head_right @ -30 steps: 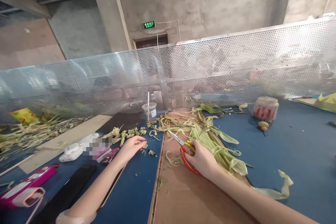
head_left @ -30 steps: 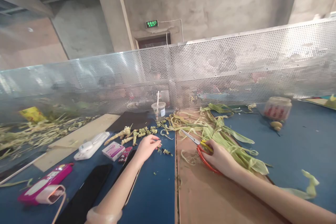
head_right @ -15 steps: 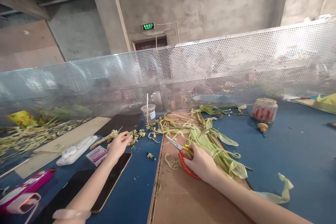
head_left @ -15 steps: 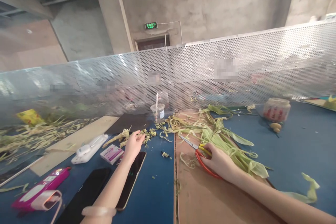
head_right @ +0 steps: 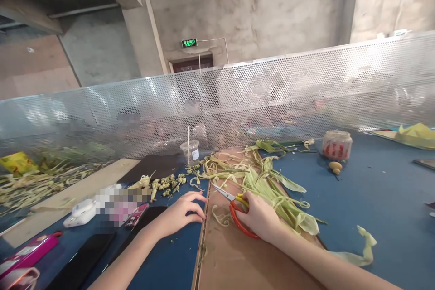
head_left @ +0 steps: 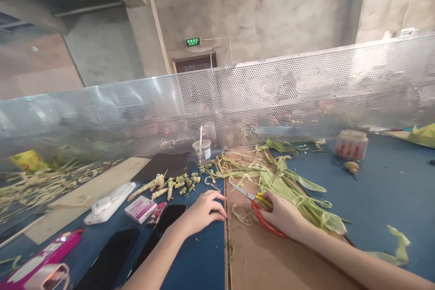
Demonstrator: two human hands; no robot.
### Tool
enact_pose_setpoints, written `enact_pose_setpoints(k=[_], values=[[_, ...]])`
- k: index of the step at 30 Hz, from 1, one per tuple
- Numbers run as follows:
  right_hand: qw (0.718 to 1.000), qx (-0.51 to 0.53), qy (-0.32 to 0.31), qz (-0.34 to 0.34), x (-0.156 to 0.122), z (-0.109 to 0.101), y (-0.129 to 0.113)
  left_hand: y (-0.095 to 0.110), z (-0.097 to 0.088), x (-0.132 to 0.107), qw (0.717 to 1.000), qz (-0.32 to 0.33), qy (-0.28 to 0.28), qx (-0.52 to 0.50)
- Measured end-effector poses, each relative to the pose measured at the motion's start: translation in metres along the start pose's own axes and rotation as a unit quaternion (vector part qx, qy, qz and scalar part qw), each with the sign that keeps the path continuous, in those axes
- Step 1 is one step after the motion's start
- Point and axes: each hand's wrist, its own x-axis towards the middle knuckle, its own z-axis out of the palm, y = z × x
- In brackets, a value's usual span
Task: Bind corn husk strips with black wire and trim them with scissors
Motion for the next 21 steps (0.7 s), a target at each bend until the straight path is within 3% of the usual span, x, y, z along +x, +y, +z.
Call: enact_pose_setpoints(k=[5,10,16,19,21], values=[[1.000,-0.004,-0.004,0.010,0.001,0.000,0.001,-0.002,-0.005,0.001,0.999,-0.014,0.003,0.040],[1.000,0.000,-0.009,0.002,0.000,-0.002,0.000,-0.012,-0.017,-0.001,0.985,-0.063,0.029,0.161],[1.000,0.019,-0.006,0.007,-0.001,-0.004,-0.002,-0.023,-0.032,-0.003,0.942,-0.140,0.143,0.269],[0.999,0.032,-0.001,0.009,-0.001,-0.005,-0.002,-0.016,-0.020,-0.020,0.905,-0.192,0.166,0.341],[0.999,0.039,0.002,0.009,-0.001,-0.006,-0.003,-0.006,0.000,-0.039,0.913,-0.199,0.125,0.334]])
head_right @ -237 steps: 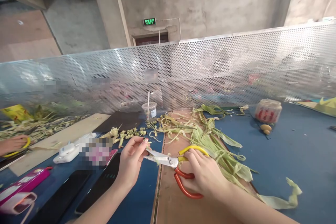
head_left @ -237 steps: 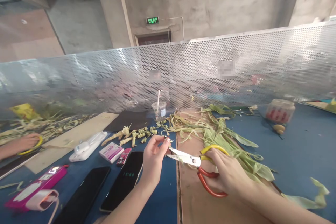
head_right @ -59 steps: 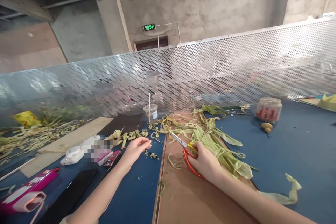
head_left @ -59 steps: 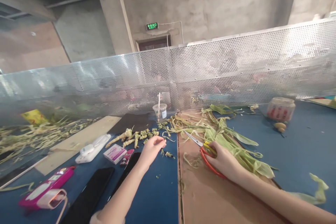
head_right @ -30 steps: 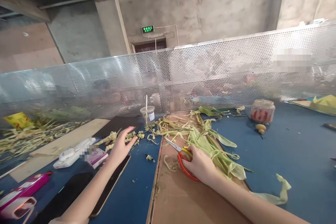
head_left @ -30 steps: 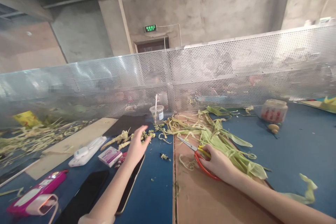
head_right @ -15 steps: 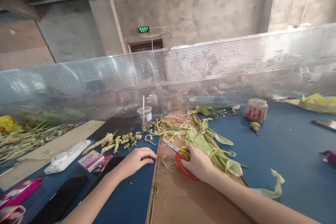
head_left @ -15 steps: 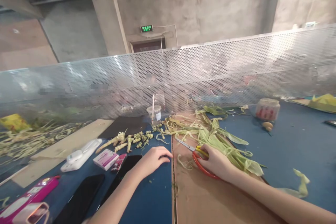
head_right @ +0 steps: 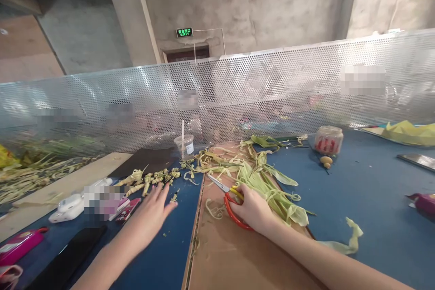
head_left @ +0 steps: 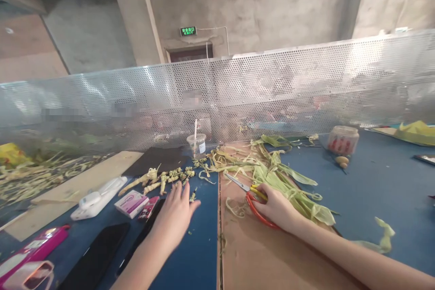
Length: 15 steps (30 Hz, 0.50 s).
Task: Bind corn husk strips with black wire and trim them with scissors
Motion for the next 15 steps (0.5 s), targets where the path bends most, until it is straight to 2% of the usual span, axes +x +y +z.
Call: enact_pose_setpoints(k=[4,6,10,12,13,15], values=[[1.000,0.018,0.006,-0.005,0.000,-0.002,-0.001,0.037,0.018,-0.055,0.996,0.000,-0.087,-0.004],[0.999,0.031,0.008,-0.008,-0.001,-0.003,-0.001,0.062,0.024,-0.070,0.995,0.040,-0.087,-0.024],[0.998,0.063,0.019,-0.008,-0.001,-0.006,-0.002,0.109,0.031,-0.076,0.970,0.210,-0.093,-0.077],[0.996,0.081,0.028,-0.007,-0.001,-0.007,-0.002,0.122,0.029,-0.073,0.961,0.246,-0.087,-0.091],[0.995,0.092,0.034,-0.005,-0.001,-0.009,-0.003,0.126,0.027,-0.071,0.966,0.230,-0.078,-0.090],[0.993,0.114,0.044,-0.002,0.000,-0.011,-0.002,0.129,0.022,-0.067,0.985,0.147,-0.057,-0.076]])
